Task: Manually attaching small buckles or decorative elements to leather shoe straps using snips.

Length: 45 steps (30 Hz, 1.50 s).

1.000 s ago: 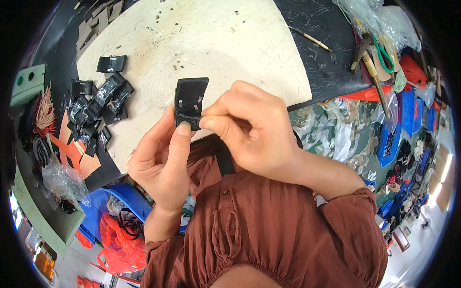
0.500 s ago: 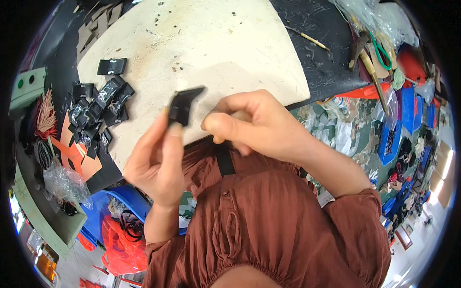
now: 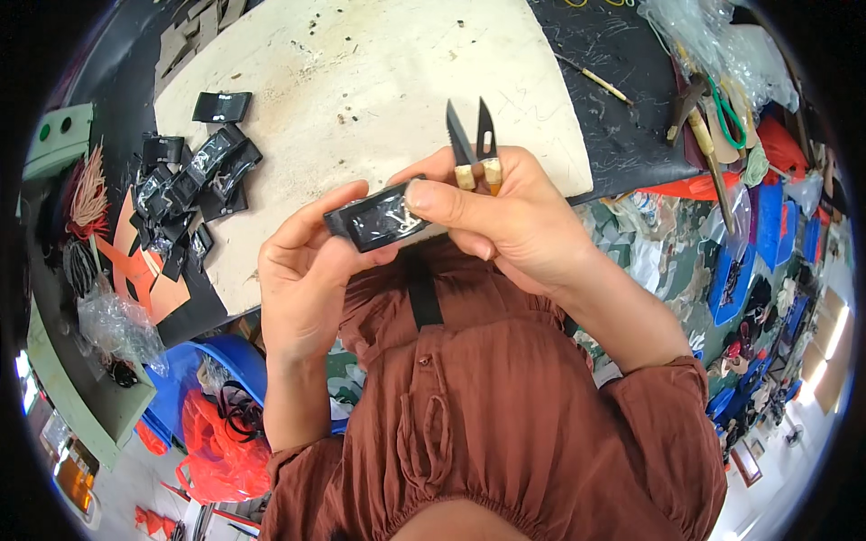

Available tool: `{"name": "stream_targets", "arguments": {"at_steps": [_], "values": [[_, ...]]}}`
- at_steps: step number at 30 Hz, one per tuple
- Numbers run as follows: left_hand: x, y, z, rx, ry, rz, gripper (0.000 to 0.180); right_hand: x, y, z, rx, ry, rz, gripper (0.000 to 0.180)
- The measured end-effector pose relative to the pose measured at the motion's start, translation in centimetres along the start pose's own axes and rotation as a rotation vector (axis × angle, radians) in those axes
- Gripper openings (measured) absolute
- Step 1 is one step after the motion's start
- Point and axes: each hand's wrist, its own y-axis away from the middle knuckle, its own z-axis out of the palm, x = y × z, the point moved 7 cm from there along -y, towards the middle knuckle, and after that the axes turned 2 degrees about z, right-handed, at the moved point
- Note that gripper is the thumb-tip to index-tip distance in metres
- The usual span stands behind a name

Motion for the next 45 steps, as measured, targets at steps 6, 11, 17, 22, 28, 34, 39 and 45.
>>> {"name": "stream_targets", "arguments": {"at_steps": [6,11,17,22,28,34,39,45], "values": [[-0.5,-0.5,-0.3,0.021,0.008,0.009,0.022,0.8,0.1,0.0,-0.029,-0.08,0.053,0.021],[-0.9,-0.5,0.2,-0.044,-0.059,0.017,0.022,0.1,-0.4,-0.2,-0.06,0.244,-0.108,0.016],[-2.2,-0.4,0.4,-0.122,0.183,-0.245,0.021,0.7,0.2,0.7,-0.159,-0.012,0.119,0.013],[-0.4,0.0,0.6,0.065,-0.279,0.108,0.011,-1.2,-0.1,0.9,0.002,0.459,-0.307,0.014],[1.2,0.1,0.2,0.169,-0.575,0.367,0.012,-2.4,-1.0,2.1,0.063,0.622,-0.489,0.007],[3.2,-1.1,-0.2,0.055,-0.458,0.175,0.009,-4.3,-2.0,3.4,-0.095,0.657,-0.373,0.011],[5.9,-1.3,-2.2,0.215,-0.953,0.502,0.008,-6.4,-2.8,3.8,0.118,1.208,-0.791,0.025],[11.3,-2.8,-4.4,0.519,-1.838,0.926,0.017,-9.7,-2.6,-1.7,0.388,1.534,-1.037,0.044]]}}
